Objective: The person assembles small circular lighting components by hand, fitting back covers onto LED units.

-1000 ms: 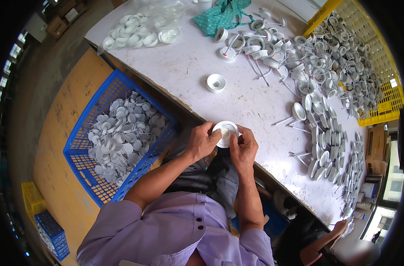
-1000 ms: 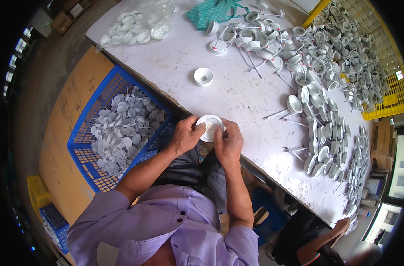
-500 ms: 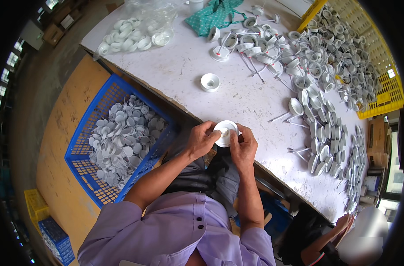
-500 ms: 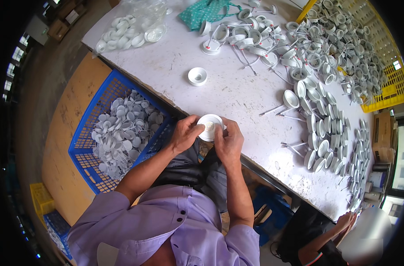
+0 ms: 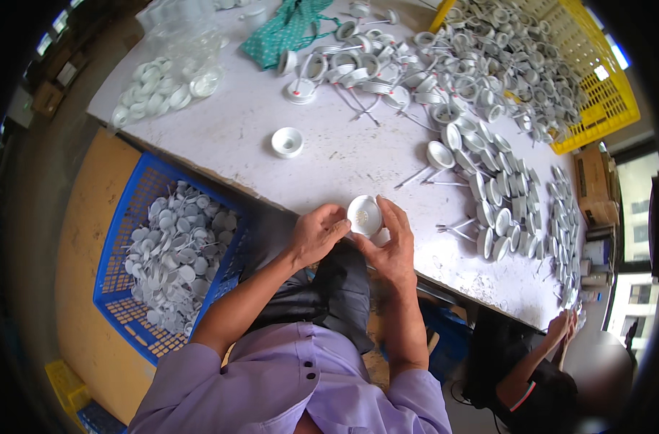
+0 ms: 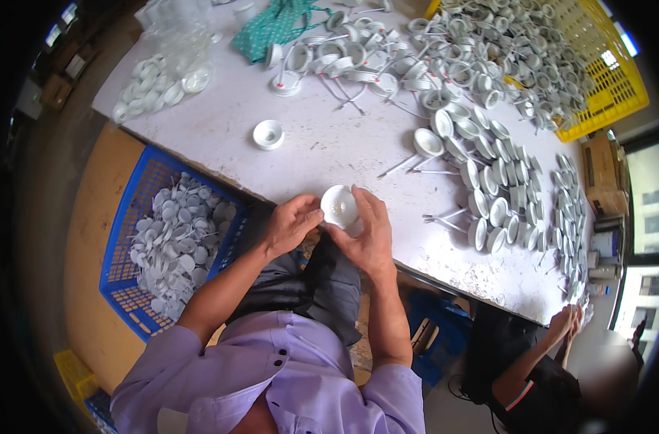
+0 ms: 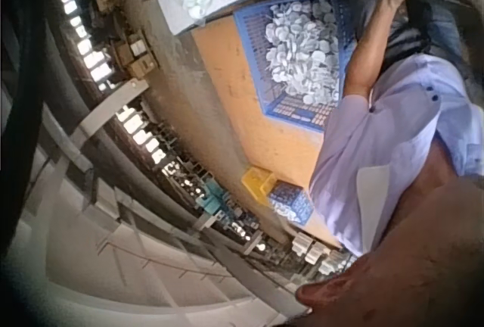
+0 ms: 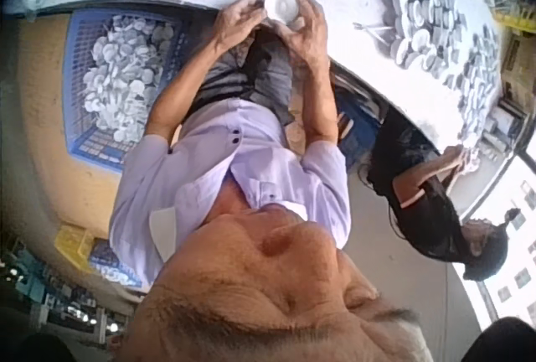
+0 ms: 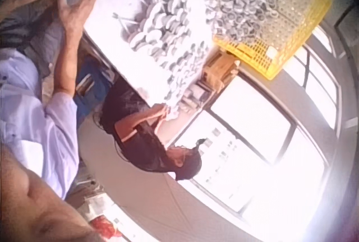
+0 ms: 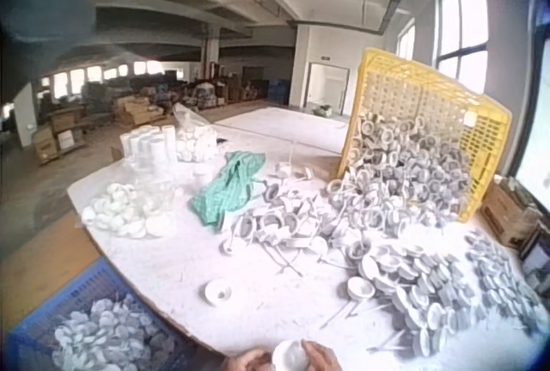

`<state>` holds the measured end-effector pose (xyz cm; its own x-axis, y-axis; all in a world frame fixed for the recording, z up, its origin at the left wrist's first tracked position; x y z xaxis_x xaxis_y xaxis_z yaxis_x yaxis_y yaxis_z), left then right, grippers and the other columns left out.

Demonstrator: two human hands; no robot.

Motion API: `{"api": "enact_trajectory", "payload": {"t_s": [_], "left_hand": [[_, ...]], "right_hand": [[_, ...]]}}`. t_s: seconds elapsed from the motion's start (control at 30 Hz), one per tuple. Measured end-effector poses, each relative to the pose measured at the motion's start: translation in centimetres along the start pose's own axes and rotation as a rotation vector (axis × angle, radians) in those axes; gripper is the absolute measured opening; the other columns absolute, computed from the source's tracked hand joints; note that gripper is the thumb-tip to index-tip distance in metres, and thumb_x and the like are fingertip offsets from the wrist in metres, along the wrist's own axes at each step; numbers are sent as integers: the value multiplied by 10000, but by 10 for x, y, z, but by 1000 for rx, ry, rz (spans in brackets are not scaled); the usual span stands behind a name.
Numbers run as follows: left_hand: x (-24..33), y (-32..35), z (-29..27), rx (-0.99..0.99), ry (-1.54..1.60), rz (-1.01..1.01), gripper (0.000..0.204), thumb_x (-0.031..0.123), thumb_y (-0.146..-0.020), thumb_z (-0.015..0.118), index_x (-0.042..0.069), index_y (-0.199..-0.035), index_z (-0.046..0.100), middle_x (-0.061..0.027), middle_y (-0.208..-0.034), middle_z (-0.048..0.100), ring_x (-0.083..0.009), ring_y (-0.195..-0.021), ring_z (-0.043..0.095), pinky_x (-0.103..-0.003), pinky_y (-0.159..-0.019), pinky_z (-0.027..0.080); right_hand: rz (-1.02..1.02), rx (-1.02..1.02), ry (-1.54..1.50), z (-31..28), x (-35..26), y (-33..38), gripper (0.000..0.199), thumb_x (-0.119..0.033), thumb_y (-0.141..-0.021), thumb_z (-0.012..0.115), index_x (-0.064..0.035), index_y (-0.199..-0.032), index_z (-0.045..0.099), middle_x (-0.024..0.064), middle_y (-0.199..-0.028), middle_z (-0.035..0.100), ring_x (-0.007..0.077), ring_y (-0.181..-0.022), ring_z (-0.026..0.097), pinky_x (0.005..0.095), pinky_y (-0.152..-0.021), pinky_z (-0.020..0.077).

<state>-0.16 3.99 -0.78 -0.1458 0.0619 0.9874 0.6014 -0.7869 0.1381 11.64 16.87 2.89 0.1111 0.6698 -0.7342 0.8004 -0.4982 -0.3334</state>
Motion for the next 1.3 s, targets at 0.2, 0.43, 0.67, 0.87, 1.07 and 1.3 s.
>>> {"api": "enact_trajectory", "payload": {"t_s": [0.2,0.43,0.67,0.87,1.07,1.3], "left_hand": [[20,-21,44,-141,-407,123,436,134,-810,685,-4,-1197,539,-183,-1115,645,-239,-900,653,-331,-755,534],[8,-19,67,-262,-322,142,379,121,-819,673,-2,-1167,589,-146,-1094,663,-197,-837,653,-308,-739,532],[3,-6,51,-234,-215,214,246,87,-867,623,-8,-1093,622,-131,-949,693,-162,-793,669,-277,-700,528],[2,3,27,-130,-162,210,186,61,-875,608,-1,-1044,655,-101,-894,706,-115,-763,662,-252,-710,525],[-4,12,7,-110,-142,264,177,49,-880,602,-12,-1038,652,-91,-875,695,-85,-735,630,-229,-689,508],[4,20,-30,56,-107,265,189,35,-872,610,-16,-1051,646,-88,-894,693,-81,-743,624,-230,-685,503]], "right_hand": [[376,194,239,-88,69,-10,510,-238,-718,757,-6,-1147,607,186,-1185,589,323,-1093,567,394,-903,466],[399,202,611,-128,108,-20,456,-336,-799,683,-2,-1103,622,205,-1131,614,365,-1047,574,415,-907,448],[493,159,811,-129,92,-22,474,-354,-903,564,37,-1170,548,257,-1097,605,407,-1016,578,451,-875,458],[282,210,665,-105,55,-59,439,-269,-875,622,-14,-1223,539,206,-1086,623,336,-898,639,408,-774,508],[-79,141,493,-1,86,-197,540,-76,-774,706,-85,-1280,518,124,-1227,532,227,-776,629,347,-728,519],[-108,117,661,18,96,-244,269,-159,-799,667,-97,-1049,591,75,-1100,581,291,-1008,583,407,-772,505]]}}
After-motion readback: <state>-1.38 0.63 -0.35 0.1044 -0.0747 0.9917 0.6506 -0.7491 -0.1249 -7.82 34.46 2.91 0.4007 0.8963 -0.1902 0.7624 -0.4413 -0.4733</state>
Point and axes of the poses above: each hand's wrist, its own y-axis away from the middle knuckle, its own z-axis out of the palm, x = y × z, the point moved 2 cm from there along -y, towards the middle knuckle
